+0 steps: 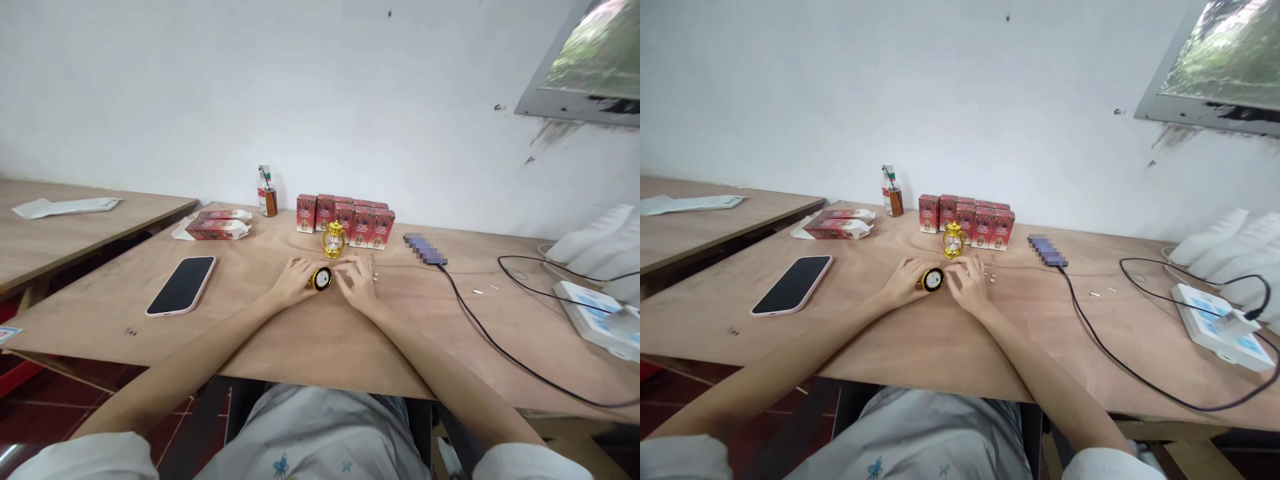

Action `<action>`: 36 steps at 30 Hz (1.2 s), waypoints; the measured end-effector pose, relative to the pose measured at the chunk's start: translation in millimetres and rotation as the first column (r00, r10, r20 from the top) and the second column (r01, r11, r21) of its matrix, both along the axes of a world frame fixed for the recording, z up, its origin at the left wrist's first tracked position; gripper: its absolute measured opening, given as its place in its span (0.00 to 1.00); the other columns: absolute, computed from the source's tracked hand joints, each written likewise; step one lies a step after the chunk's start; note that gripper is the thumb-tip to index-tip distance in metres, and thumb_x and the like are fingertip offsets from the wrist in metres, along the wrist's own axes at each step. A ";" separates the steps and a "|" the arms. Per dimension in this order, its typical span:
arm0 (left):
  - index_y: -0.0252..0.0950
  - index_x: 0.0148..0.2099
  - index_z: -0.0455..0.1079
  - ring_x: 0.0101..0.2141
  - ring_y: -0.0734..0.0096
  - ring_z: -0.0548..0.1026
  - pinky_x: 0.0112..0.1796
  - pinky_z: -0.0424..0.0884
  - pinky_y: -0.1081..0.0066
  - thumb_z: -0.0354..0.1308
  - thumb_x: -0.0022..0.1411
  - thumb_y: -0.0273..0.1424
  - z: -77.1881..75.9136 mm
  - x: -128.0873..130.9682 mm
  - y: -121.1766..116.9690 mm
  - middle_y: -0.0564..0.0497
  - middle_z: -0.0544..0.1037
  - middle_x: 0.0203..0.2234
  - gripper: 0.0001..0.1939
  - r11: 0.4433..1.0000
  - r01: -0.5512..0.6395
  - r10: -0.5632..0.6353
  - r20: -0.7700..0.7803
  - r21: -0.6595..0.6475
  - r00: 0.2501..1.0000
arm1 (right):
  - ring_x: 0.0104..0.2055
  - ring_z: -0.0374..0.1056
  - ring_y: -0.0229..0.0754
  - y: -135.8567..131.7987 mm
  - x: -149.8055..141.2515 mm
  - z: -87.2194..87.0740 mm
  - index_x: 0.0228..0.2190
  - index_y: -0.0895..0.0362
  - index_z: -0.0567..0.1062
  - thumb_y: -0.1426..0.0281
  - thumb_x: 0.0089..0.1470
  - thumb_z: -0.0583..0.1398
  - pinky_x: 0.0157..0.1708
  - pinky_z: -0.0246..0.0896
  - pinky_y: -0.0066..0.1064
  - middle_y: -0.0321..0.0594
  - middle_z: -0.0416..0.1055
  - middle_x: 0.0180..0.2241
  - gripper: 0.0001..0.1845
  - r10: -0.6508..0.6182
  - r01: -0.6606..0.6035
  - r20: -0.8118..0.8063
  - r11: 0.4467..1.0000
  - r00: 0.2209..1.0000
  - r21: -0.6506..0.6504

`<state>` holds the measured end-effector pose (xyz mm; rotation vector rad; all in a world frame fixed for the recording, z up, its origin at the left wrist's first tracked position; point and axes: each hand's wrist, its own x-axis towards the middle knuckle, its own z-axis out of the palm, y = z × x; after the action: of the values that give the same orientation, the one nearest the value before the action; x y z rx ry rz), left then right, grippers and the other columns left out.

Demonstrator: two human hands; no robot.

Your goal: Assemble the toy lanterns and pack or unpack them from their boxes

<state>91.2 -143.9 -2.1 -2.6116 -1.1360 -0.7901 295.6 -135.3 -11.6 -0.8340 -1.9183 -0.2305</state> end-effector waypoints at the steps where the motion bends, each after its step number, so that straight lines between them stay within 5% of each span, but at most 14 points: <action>1: 0.36 0.56 0.60 0.48 0.60 0.71 0.47 0.59 0.63 0.56 0.59 0.36 0.0 -0.1 0.2 0.43 0.74 0.48 0.23 1.000 -0.001 0.001 0.006 -0.004 1.000 | 0.44 0.65 0.43 -5.1 -2.4 -1.0 0.33 0.54 0.75 0.69 0.57 0.56 0.45 0.55 0.37 0.43 0.70 0.40 0.07 0.035 -0.035 0.016 0.999 0.999 0.010; 15: 0.35 0.51 0.64 0.43 0.61 0.72 0.41 0.63 0.66 0.56 0.60 0.38 -2.1 -3.1 5.2 0.45 0.76 0.42 0.19 0.999 0.024 -0.024 0.000 0.029 1.000 | 0.43 0.65 0.42 -15.5 -10.3 -2.7 0.36 0.53 0.76 0.71 0.57 0.57 0.43 0.56 0.37 0.43 0.70 0.40 0.08 0.124 -0.127 0.052 0.990 0.991 0.057; 28: 0.36 0.49 0.68 0.40 0.64 0.74 0.40 0.66 0.69 0.58 0.59 0.38 1.8 -8.7 10.0 0.46 0.77 0.38 0.18 0.993 0.054 -0.037 -0.149 0.108 0.988 | 0.46 0.63 0.43 -12.2 -10.1 0.2 0.35 0.55 0.73 0.75 0.58 0.50 0.46 0.52 0.37 0.43 0.67 0.41 0.12 0.213 -0.198 0.064 0.963 0.975 -0.181; 36: 0.36 0.46 0.69 0.39 0.65 0.74 0.39 0.67 0.70 0.57 0.59 0.39 2.9 -6.1 10.2 0.46 0.78 0.37 0.16 0.994 0.029 -0.011 -0.159 0.106 0.987 | 0.45 0.62 0.43 -8.5 -9.8 2.3 0.33 0.55 0.70 0.66 0.60 0.52 0.47 0.52 0.37 0.43 0.67 0.41 0.08 0.229 -0.204 0.103 0.956 0.968 -0.212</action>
<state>85.0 -133.7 0.8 -2.5477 -0.9964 -0.6165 285.8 -143.9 -9.3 -0.7451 -2.1607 0.0455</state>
